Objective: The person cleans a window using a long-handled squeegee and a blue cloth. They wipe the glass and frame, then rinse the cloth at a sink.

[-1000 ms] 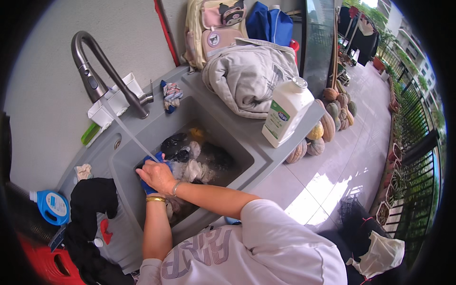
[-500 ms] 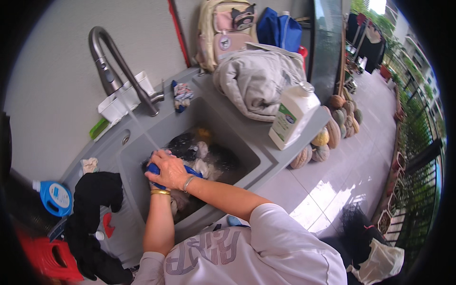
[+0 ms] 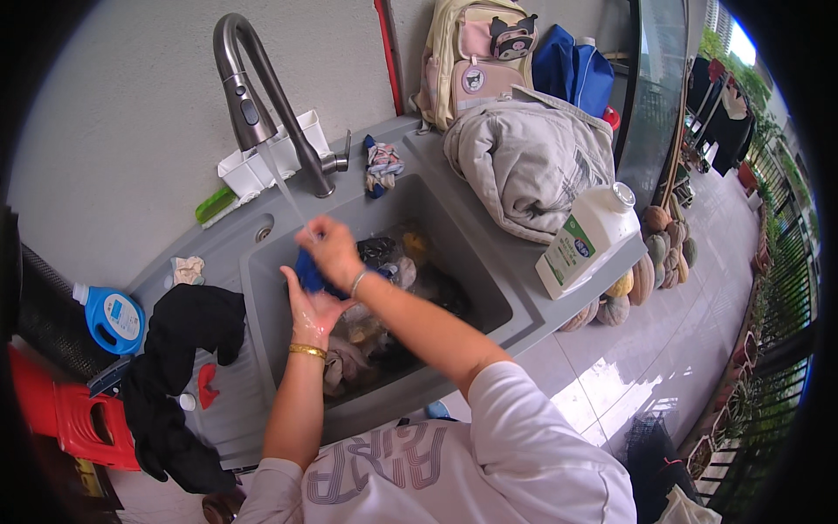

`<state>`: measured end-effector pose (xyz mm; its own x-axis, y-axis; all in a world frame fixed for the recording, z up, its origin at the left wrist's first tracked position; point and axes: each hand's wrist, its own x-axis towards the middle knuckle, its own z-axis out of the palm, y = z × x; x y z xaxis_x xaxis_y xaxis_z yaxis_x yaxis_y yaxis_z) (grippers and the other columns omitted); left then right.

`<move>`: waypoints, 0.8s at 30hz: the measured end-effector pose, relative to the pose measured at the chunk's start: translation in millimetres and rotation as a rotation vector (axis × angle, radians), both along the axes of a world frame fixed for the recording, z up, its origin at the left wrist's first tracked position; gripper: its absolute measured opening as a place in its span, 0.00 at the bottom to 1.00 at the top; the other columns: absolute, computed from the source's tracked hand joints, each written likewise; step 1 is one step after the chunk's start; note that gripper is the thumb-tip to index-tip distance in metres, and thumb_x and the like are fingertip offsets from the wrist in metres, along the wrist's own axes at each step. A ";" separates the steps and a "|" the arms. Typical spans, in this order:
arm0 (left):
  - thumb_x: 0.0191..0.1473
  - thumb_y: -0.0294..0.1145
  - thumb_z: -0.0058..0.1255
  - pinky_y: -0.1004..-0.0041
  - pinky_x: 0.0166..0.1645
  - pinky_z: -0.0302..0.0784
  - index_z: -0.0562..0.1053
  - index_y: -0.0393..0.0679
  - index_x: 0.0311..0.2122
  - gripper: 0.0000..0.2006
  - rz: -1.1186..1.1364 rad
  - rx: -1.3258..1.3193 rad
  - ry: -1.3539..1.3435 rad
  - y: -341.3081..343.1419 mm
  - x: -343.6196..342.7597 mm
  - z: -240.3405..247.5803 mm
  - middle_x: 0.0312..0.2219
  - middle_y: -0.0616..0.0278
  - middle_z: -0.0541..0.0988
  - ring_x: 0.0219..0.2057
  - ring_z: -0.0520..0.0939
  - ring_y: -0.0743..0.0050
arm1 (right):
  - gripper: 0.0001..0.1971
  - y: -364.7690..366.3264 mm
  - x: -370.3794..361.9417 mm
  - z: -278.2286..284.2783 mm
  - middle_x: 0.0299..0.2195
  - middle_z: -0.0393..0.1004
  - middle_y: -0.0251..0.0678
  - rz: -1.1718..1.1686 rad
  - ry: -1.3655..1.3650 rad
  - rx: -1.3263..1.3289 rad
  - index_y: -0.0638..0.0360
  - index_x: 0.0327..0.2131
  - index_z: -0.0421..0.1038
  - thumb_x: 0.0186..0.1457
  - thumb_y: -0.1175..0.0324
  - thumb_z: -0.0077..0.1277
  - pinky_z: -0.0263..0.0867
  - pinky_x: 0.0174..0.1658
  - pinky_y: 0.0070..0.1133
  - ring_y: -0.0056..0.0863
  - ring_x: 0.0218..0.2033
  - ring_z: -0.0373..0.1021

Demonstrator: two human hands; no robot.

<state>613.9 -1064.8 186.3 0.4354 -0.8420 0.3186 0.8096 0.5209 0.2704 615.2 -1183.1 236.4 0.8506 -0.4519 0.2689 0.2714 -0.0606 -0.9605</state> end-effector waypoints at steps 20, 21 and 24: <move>0.60 0.47 0.37 0.62 0.45 0.74 0.69 0.47 0.43 0.16 0.567 0.606 0.161 6.9 19.4 -5.2 0.35 0.60 0.76 0.37 0.78 0.63 | 0.18 27.9 -62.8 -12.9 0.36 0.67 0.48 -0.017 -0.043 -0.693 0.57 0.37 0.71 0.50 0.52 0.54 0.69 0.34 0.35 0.48 0.34 0.70; 0.59 0.48 0.37 0.60 0.52 0.71 0.71 0.41 0.41 0.20 0.383 0.218 0.024 21.5 44.1 -49.3 0.39 0.57 0.75 0.41 0.78 0.59 | 0.18 36.5 -64.5 -15.0 0.33 0.69 0.47 -0.020 -0.133 -0.697 0.59 0.33 0.70 0.50 0.53 0.53 0.69 0.33 0.34 0.47 0.31 0.71; 0.59 0.48 0.38 0.60 0.52 0.71 0.70 0.40 0.43 0.20 0.700 0.415 -0.117 2.3 21.4 -65.1 0.39 0.57 0.75 0.42 0.77 0.60 | 0.17 31.7 -46.0 -16.2 0.29 0.72 0.47 -0.056 -0.028 -0.772 0.60 0.30 0.70 0.51 0.54 0.53 0.69 0.32 0.35 0.47 0.29 0.71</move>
<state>635.3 -1062.6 121.1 0.8868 -0.4471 0.1168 0.2889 0.7338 0.6149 569.2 -1151.4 220.2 0.8203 -0.1700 0.5461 0.2714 -0.7248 -0.6333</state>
